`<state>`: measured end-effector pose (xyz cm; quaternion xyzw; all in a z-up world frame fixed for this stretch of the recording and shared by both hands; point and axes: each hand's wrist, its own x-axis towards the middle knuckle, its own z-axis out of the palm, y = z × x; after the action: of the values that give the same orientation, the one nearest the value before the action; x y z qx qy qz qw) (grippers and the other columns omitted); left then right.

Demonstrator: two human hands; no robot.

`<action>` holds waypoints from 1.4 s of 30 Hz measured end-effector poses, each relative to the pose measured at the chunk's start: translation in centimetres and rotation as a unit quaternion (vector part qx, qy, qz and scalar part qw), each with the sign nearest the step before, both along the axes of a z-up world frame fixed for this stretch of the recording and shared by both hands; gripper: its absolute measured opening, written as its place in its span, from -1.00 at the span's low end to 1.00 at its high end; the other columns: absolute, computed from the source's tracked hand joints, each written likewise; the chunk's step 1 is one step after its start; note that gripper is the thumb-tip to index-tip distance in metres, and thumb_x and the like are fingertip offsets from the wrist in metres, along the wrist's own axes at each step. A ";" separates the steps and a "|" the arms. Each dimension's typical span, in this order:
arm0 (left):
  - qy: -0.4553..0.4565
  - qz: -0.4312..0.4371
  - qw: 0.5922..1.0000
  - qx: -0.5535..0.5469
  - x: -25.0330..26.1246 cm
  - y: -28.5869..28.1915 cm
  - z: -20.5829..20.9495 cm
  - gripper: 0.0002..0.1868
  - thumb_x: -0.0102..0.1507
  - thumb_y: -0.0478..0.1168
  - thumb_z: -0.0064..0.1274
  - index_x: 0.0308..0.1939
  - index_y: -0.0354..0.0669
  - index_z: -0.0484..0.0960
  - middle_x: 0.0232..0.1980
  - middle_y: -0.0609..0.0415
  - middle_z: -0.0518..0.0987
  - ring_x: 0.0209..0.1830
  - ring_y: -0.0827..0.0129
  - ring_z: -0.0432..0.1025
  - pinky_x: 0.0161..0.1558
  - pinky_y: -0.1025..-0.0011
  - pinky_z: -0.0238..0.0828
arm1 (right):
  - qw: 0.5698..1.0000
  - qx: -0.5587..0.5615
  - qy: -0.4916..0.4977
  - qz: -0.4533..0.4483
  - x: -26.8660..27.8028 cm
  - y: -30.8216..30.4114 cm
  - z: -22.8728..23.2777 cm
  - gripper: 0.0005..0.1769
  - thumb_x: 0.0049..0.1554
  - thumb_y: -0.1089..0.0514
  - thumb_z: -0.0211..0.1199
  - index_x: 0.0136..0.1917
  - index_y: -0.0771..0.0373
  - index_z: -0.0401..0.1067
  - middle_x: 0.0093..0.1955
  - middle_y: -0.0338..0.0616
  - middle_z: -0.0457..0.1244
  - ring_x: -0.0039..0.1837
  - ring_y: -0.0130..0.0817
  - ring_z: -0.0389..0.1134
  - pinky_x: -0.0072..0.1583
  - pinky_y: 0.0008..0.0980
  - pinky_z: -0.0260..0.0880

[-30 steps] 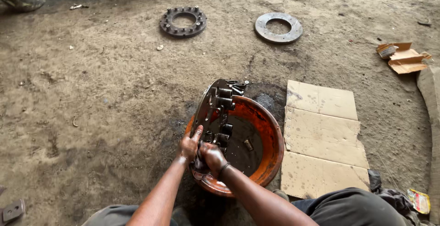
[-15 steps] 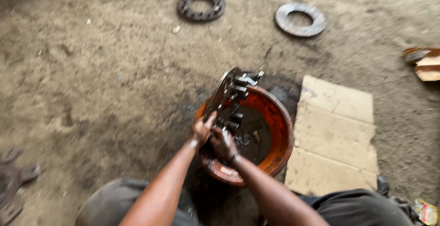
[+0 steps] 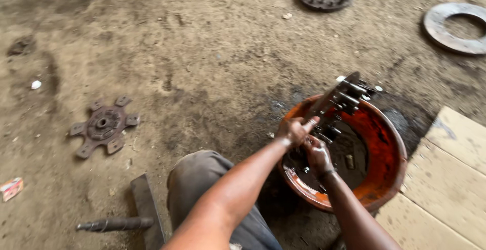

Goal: The person sits on the ground and scrubs a metal mechanical part with a rag while dipping it into a bucket of dark liquid. The person repeatedly wipes and rinses the part, focusing on different sections of the component.

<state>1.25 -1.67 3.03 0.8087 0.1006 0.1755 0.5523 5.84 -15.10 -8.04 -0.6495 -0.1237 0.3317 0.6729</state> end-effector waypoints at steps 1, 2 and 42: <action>0.144 0.004 0.989 0.029 0.4 0.2 -0.1 -0.24 0.30 0.46 -0.13 0.21 -0.05 0.63 0.11 -0.04 0.64 0.15 0.15 0.51 0.21 0.28 0.37 | 0.992 -0.024 -0.113 0.042 -0.4 -0.1 0.2 -0.76 0.19 0.16 0.20 0.11 0.23 0.53 -0.01 0.03 0.43 -0.01 0.12 0.48 0.04 -0.07 0.40; 0.286 0.005 0.957 0.054 0.7 0.4 -0.5 -0.22 0.30 0.48 -0.20 0.14 -0.05 0.71 0.02 -0.07 0.69 0.09 0.15 0.55 0.18 0.26 0.39 | 0.945 -0.082 -0.316 0.017 -0.8 -0.1 0.5 -0.76 0.16 0.17 0.21 0.09 0.20 0.53 0.02 0.03 0.41 0.03 0.08 0.47 0.07 -0.08 0.42; 0.126 0.128 0.981 0.079 0.4 -0.4 -3.4 -0.39 0.25 0.32 0.03 -0.27 -0.19 0.74 -0.37 -0.13 0.69 -0.30 0.04 0.63 -0.21 0.15 0.53 | 0.880 -0.464 -0.089 0.049 3.0 -12.9 -16.2 -0.62 0.05 0.04 0.19 0.11 0.12 0.57 0.02 0.01 0.46 0.07 -0.14 0.51 0.09 -0.16 0.47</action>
<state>1.65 -2.11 -0.37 0.8461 0.2577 0.1483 0.4424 8.80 -27.98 -24.20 -0.9073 -0.0463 0.3243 0.2638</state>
